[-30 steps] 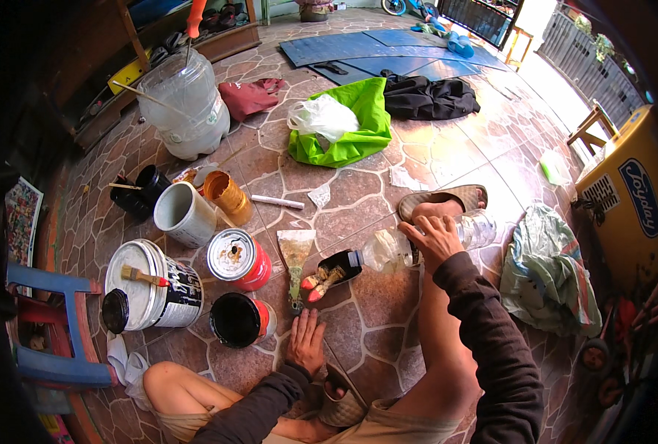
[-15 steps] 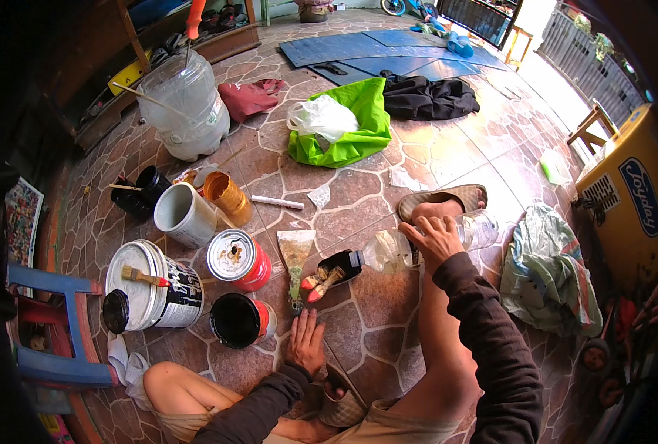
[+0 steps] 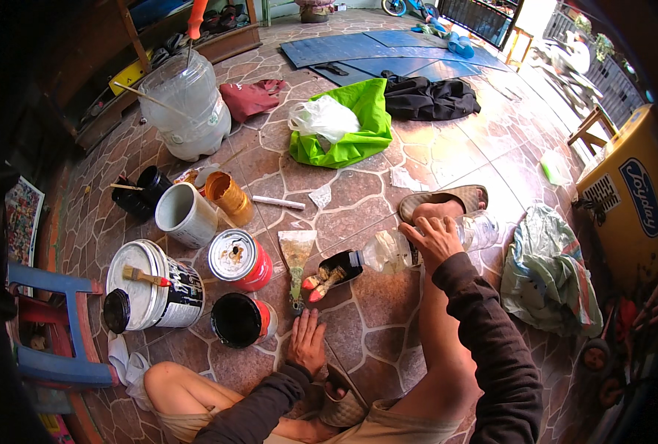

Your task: The person sits on the floor and handles several paint cans and containers. They open a gold-colored can, scrape residue from its lid with a putty knife, and then open a black paint can. They pour liquid from a plastic bottle into the black can and stir the contents with a stick. Finally, they stand up and walk toward the gate.

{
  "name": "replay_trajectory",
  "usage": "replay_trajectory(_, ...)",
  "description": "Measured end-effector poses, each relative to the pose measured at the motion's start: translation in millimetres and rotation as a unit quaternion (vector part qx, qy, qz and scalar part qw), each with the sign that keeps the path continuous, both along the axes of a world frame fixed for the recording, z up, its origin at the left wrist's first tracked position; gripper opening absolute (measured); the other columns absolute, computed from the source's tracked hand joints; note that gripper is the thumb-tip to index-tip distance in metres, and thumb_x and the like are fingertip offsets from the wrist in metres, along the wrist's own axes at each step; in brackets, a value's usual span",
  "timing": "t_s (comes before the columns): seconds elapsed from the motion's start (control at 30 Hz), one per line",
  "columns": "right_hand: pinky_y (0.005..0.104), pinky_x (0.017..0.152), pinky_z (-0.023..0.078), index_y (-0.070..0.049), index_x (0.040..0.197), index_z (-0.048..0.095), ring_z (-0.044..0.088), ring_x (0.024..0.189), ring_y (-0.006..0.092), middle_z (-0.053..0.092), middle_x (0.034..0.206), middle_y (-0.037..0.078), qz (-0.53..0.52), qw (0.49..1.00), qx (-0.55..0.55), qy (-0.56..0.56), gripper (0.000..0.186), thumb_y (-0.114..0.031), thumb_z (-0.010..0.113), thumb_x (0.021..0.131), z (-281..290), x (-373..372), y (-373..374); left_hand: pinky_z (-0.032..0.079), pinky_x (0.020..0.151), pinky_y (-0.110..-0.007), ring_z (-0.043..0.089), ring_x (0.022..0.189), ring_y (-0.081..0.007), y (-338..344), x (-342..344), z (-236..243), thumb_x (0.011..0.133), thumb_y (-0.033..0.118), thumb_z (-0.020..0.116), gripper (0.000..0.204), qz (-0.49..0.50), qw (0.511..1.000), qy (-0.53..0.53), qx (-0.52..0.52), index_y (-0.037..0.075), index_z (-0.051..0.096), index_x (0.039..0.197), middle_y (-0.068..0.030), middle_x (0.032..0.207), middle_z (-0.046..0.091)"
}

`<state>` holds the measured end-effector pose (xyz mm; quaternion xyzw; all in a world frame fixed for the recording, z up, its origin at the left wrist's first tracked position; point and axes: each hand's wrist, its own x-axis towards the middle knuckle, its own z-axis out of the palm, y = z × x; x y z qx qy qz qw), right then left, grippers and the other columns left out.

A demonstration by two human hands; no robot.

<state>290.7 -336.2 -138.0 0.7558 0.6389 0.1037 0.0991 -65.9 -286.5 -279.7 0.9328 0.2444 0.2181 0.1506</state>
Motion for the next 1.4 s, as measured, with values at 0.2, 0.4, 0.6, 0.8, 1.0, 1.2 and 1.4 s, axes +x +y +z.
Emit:
replay_trajectory(0.2,0.0513,0.103,0.034,-0.026,0.142,0.040,0.052,0.116,0.0258,0.054,0.123,0.006,-0.003,1.000,-0.013,-0.009,0.074,-0.010,0.067,0.076,-1.4,1.0,0.2,0.031,0.114,-0.051,0.038,0.138,-0.0399,-0.3,-0.1,0.5,0.084,0.002,0.055,0.033,0.001,1.000,-0.001,-0.003,-0.001,0.059,0.117,-0.0215,0.148,0.043)
replay_trajectory(0.4,0.0512,0.103,0.034,-0.026,0.142,0.041,0.052,0.116,0.0258,0.054,0.123,0.006,0.005,1.000,-0.001,-0.014,0.075,-0.011,0.068,0.075,-0.1,0.1,0.4,0.031,0.114,-0.052,0.038,0.138,-0.0400,0.0,-0.1,1.4,0.084,0.002,0.055,0.033,0.001,1.000,0.000,-0.007,-0.001,0.059,0.116,-0.0215,0.147,0.043)
replay_trajectory(0.6,0.0511,0.102,0.034,-0.027,0.142,0.041,0.052,0.115,0.0257,0.054,0.122,0.006,0.002,1.000,-0.004,-0.010,0.074,-0.011,0.069,0.075,1.8,-0.1,1.1,0.031,0.114,-0.052,0.038,0.138,-0.0401,-0.4,-0.1,0.3,0.084,0.002,0.054,0.033,0.002,1.000,-0.002,-0.009,-0.001,0.058,0.116,-0.0217,0.147,0.044)
replay_trajectory(0.8,0.0510,0.102,0.034,-0.026,0.141,0.042,0.052,0.115,0.0256,0.054,0.120,0.006,0.003,1.000,-0.003,-0.010,0.074,-0.010,0.068,0.074,3.6,-1.3,1.8,0.030,0.114,-0.052,0.038,0.139,-0.0388,0.7,-0.6,-3.2,0.082,0.004,0.057,0.033,0.004,1.000,0.005,0.001,0.000,0.060,0.115,-0.0203,0.147,0.044)
replay_trajectory(1.0,0.0509,0.102,0.034,-0.026,0.140,0.043,0.053,0.114,0.0254,0.054,0.119,0.006,0.001,1.000,0.001,-0.011,0.072,-0.009,0.067,0.074,4.1,-2.6,2.2,0.031,0.114,-0.051,0.038,0.138,-0.0389,0.2,-0.2,-2.9,0.083,0.004,0.055,0.033,0.006,1.000,-0.001,-0.003,0.000,0.059,0.115,-0.0206,0.146,0.045)
replay_trajectory(1.2,0.0505,0.101,0.034,-0.026,0.140,0.043,0.053,0.113,0.0251,0.054,0.118,0.005,0.003,1.000,0.002,-0.017,0.070,-0.009,0.066,0.076,4.0,-3.9,1.8,0.031,0.114,-0.051,0.039,0.138,-0.0392,-0.1,0.0,-1.7,0.084,0.004,0.054,0.032,0.006,1.000,-0.002,-0.004,0.000,0.059,0.115,-0.0210,0.146,0.045)
replay_trajectory(1.4,0.0539,0.106,0.033,-0.026,0.142,0.042,0.048,0.125,0.0299,0.052,0.130,0.009,-0.025,0.999,-0.027,0.031,0.084,-0.005,0.070,0.067,5.6,-2.5,-0.2,0.031,0.113,-0.052,0.039,0.138,-0.0397,0.0,0.4,-2.1,0.083,0.004,0.054,0.032,0.007,1.000,-0.010,-0.001,-0.001,0.059,0.115,-0.0216,0.146,0.045)
